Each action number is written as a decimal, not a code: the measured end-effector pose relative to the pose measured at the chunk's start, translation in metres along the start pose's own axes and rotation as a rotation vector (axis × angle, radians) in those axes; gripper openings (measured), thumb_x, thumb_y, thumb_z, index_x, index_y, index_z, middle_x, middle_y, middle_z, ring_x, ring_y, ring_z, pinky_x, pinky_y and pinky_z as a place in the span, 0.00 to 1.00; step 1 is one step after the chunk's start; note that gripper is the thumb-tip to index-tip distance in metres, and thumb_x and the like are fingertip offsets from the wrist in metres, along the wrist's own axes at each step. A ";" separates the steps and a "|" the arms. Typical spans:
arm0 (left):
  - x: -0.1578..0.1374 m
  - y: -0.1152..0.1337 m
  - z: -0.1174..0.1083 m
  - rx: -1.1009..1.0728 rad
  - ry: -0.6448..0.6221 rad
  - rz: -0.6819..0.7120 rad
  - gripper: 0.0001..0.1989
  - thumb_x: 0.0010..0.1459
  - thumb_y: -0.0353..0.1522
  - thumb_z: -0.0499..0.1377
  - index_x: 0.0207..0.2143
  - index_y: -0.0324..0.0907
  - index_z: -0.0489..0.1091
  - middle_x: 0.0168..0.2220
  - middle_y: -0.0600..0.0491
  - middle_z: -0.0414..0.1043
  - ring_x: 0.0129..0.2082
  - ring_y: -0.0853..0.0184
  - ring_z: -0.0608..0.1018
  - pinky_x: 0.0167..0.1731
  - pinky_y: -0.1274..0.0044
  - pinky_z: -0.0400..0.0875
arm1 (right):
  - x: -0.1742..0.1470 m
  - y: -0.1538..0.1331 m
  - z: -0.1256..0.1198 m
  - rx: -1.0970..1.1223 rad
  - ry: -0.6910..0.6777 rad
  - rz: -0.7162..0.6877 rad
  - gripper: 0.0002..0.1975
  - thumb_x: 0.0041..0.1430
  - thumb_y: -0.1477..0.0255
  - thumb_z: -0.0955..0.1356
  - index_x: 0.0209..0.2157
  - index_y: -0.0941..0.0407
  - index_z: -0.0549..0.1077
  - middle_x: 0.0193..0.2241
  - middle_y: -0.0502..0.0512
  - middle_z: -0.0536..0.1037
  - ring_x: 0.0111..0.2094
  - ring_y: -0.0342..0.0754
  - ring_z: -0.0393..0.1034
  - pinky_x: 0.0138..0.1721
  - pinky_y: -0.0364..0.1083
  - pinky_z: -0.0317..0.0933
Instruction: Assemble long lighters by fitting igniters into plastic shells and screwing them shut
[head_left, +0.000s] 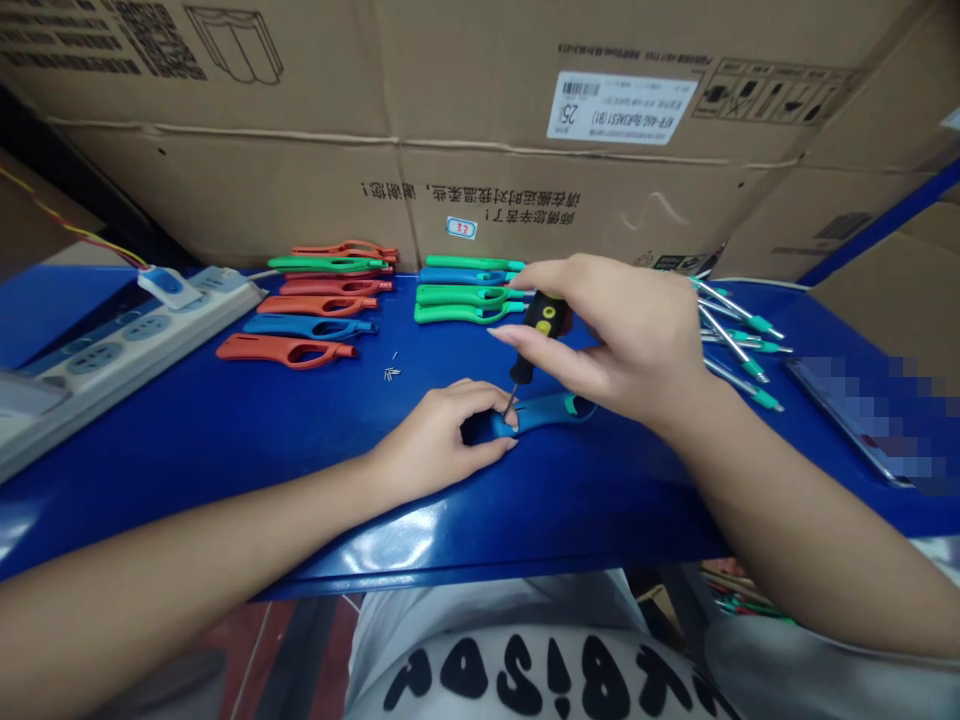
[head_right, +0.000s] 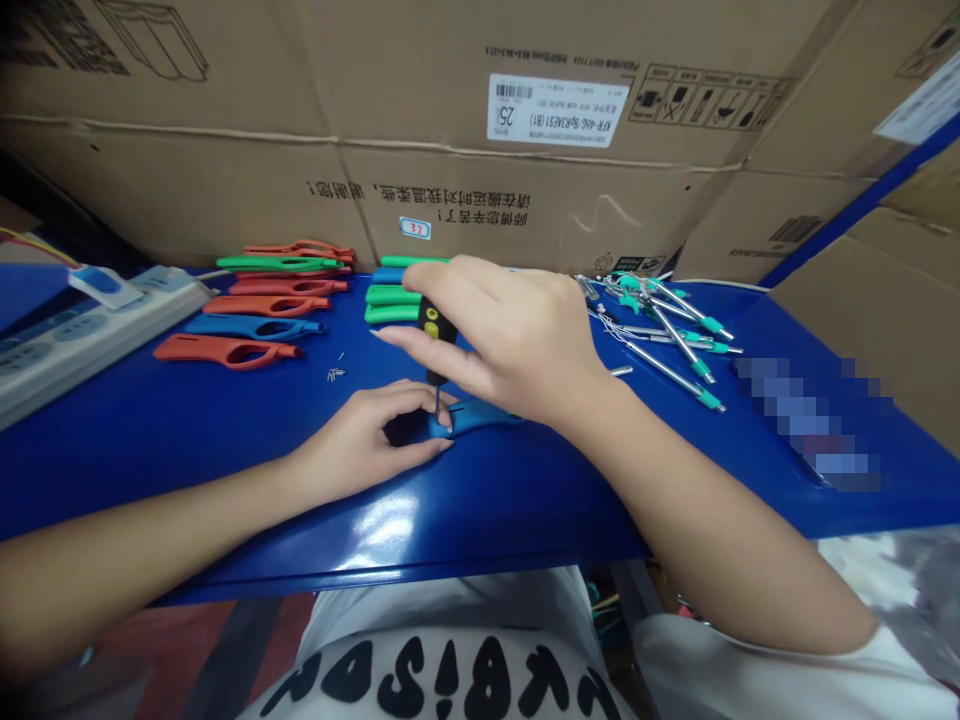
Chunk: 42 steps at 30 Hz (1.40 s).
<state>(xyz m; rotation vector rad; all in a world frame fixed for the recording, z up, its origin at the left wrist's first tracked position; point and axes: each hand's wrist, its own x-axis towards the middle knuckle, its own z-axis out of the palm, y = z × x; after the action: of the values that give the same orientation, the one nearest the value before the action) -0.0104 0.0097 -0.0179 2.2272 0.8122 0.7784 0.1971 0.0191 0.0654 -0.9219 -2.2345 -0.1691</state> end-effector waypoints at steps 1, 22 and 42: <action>0.000 0.000 0.000 0.000 -0.002 -0.002 0.05 0.58 0.27 0.65 0.37 0.43 0.74 0.44 0.53 0.79 0.49 0.63 0.79 0.53 0.70 0.71 | 0.000 0.000 -0.002 -0.024 -0.015 -0.007 0.21 0.70 0.56 0.63 0.54 0.53 0.75 0.48 0.58 0.81 0.46 0.54 0.78 0.46 0.51 0.72; 0.000 0.001 0.000 -0.003 -0.002 -0.005 0.05 0.58 0.27 0.66 0.37 0.43 0.74 0.45 0.53 0.79 0.49 0.63 0.79 0.53 0.70 0.71 | 0.000 0.000 0.001 0.094 0.009 0.042 0.19 0.73 0.59 0.60 0.54 0.52 0.75 0.45 0.56 0.81 0.43 0.51 0.78 0.41 0.49 0.72; 0.000 0.000 0.000 -0.001 -0.004 0.004 0.05 0.58 0.27 0.66 0.37 0.42 0.74 0.44 0.53 0.79 0.48 0.64 0.79 0.52 0.71 0.70 | -0.001 -0.005 0.004 0.183 0.079 0.011 0.19 0.74 0.61 0.59 0.54 0.52 0.75 0.48 0.58 0.80 0.45 0.51 0.77 0.44 0.49 0.72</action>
<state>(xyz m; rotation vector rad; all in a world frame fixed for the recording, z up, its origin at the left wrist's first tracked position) -0.0103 0.0098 -0.0180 2.2299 0.8056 0.7759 0.1921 0.0168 0.0627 -0.8149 -2.1312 0.0040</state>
